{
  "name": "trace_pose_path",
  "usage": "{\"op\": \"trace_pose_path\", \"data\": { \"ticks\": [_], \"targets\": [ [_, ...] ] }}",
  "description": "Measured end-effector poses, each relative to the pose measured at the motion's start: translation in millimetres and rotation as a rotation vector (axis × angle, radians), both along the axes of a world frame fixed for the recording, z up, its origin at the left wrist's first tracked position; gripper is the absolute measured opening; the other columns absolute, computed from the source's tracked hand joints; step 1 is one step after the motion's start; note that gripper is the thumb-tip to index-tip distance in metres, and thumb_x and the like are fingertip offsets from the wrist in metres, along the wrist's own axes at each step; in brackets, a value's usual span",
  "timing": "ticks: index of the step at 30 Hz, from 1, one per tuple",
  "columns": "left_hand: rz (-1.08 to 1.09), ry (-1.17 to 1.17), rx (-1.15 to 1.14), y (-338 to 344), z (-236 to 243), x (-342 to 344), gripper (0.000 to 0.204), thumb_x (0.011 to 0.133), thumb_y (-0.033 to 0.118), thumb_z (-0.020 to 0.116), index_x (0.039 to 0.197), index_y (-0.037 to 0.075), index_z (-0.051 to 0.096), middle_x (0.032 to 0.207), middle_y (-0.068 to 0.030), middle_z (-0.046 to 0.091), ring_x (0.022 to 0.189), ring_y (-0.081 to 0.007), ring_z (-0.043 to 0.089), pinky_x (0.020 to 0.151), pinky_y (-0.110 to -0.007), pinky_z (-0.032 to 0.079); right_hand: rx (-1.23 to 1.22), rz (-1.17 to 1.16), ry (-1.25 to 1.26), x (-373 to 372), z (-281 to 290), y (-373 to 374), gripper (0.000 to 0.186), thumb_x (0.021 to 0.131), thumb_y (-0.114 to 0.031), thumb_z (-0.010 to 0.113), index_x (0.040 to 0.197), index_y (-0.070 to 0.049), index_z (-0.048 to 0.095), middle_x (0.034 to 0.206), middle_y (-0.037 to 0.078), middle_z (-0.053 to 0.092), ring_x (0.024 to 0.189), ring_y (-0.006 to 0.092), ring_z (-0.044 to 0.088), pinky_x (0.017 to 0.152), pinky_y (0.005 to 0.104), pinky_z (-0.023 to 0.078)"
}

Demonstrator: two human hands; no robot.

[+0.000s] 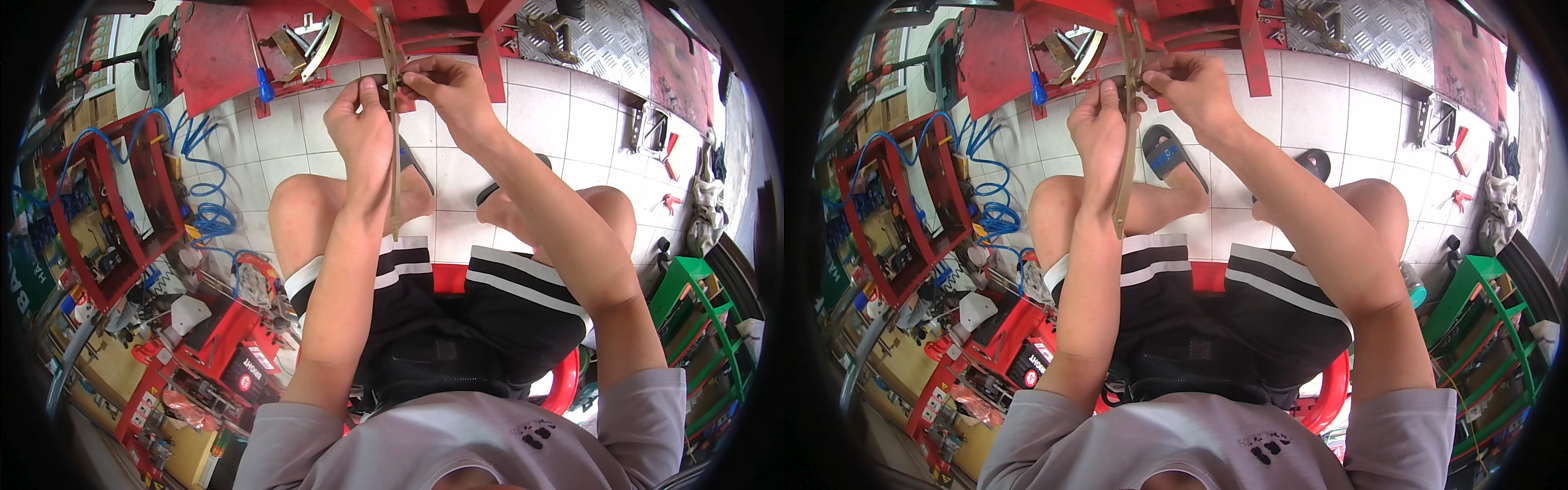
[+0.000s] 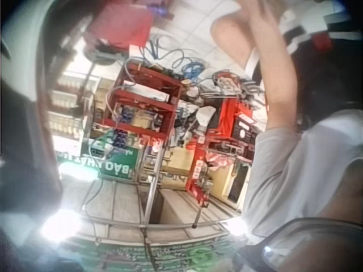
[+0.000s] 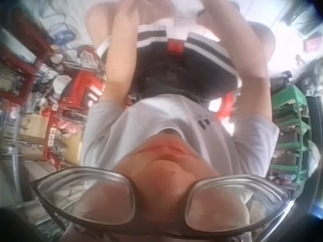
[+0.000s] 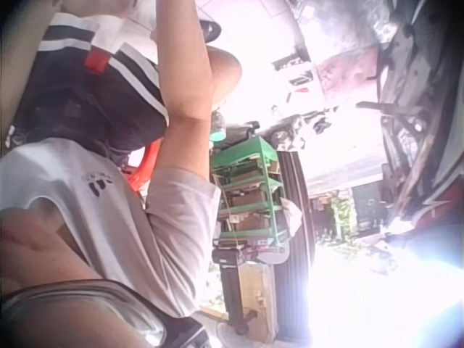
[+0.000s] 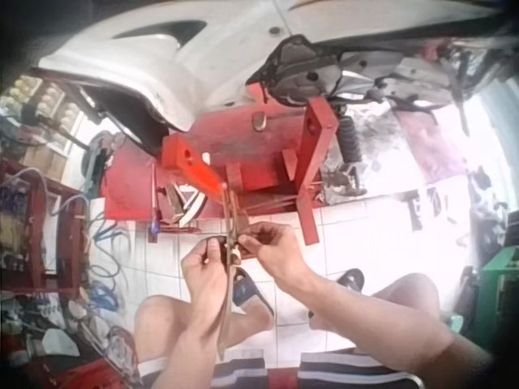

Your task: The person sits on a stool in a workshop and works on mechanical parts, likely from a motorcycle. They use their hands to manipulate a long metal strip and a brass-colored component, assembling or adjusting them together.

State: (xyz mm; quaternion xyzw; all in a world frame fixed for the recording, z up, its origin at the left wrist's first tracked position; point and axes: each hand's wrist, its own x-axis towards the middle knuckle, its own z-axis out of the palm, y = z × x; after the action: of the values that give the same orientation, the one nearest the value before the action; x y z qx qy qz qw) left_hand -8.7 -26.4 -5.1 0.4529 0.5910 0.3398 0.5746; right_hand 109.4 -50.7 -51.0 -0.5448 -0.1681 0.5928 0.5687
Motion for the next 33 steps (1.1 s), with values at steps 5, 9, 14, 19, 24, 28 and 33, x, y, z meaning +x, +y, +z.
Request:
{"op": "trace_pose_path", "data": {
  "ticks": [5, 9, 14, 19, 24, 28, 33],
  "targets": [
    [0.001, 0.019, 0.01, 0, 1, 0, 0.033, 0.104, 0.017, 0.042, 0.091, 0.0, 0.067, 0.066, -0.0054, 0.062, 0.054, -0.0075, 0.05, 0.05, -0.024, 0.038, 0.015, -0.023, 0.046, -2, 2, 0, 0.012, 0.086, -0.003, 0.068, 0.096, 0.004, 0.067, 0.082, 0.009, 0.069, 0.074, 0.013, 0.066, 0.062, 0.027, 0.05],
    [-0.002, 0.031, 0.046, -1, 3, 2, 0.032, 0.103, 0.015, 0.043, 0.09, -0.001, 0.067, 0.066, -0.0057, 0.062, 0.055, -0.0081, 0.052, 0.052, -0.024, 0.04, 0.028, -0.024, 0.036, -1, 4, 0, 0.012, 0.087, -0.002, 0.068, 0.097, 0.003, 0.066, 0.081, 0.008, 0.069, 0.073, 0.0129, 0.067, 0.062, 0.0265, 0.05],
    [0.008, 0.031, 0.04, 0, 1, 2, 0.032, 0.103, 0.014, 0.042, 0.091, -0.002, 0.067, 0.067, -0.0059, 0.063, 0.057, -0.0083, 0.053, 0.054, -0.024, 0.041, 0.014, -0.016, -0.032, -3, 7, 2, 0.011, 0.089, 0.001, 0.064, 0.097, 0.008, 0.064, 0.086, 0.014, 0.069, 0.076, 0.0162, 0.068, 0.072, 0.0286, 0.057],
    [-0.022, 0.062, 0.037, 0, 0, 0, 0.033, 0.103, 0.014, 0.041, 0.094, -0.003, 0.067, 0.07, -0.0065, 0.063, 0.06, -0.0089, 0.054, 0.056, -0.025, 0.042, 0.02, -0.017, -0.086, -4, 8, 1, 0.007, 0.089, 0.001, 0.065, 0.094, 0.006, 0.064, 0.083, 0.012, 0.069, 0.073, 0.0154, 0.067, 0.07, 0.0288, 0.057],
    [-0.052, 0.097, 0.039, 0, -1, -1, 0.034, 0.103, 0.013, 0.039, 0.094, -0.004, 0.067, 0.072, -0.0068, 0.064, 0.063, -0.0101, 0.055, 0.059, -0.026, 0.044, 0.037, -0.018, -0.169, -5, 9, 1, 0.005, 0.088, 0.002, 0.065, 0.088, 0.005, 0.062, 0.08, 0.011, 0.068, 0.071, 0.0153, 0.067, 0.067, 0.029, 0.058],
    [-0.055, 0.107, 0.034, -1, 0, 0, 0.033, 0.103, 0.013, 0.039, 0.095, -0.004, 0.066, 0.073, -0.0073, 0.064, 0.065, -0.0107, 0.056, 0.06, -0.026, 0.044, 0.051, -0.038, -0.15, -7, 10, 0, 0.008, 0.089, 0.002, 0.064, 0.084, 0.004, 0.058, 0.079, 0.011, 0.066, 0.071, 0.0152, 0.067, 0.065, 0.0287, 0.058],
    [-0.053, 0.089, 0.046, 0, -5, -3, 0.032, 0.103, 0.014, 0.04, 0.096, -0.005, 0.065, 0.075, -0.0086, 0.065, 0.064, -0.0117, 0.057, 0.058, -0.026, 0.045, 0.027, -0.041, -0.109, -10, 12, -1, 0.01, 0.089, 0.003, 0.064, 0.083, 0.004, 0.056, 0.082, 0.011, 0.065, 0.073, 0.015, 0.067, 0.065, 0.0281, 0.058]
  ]
}}
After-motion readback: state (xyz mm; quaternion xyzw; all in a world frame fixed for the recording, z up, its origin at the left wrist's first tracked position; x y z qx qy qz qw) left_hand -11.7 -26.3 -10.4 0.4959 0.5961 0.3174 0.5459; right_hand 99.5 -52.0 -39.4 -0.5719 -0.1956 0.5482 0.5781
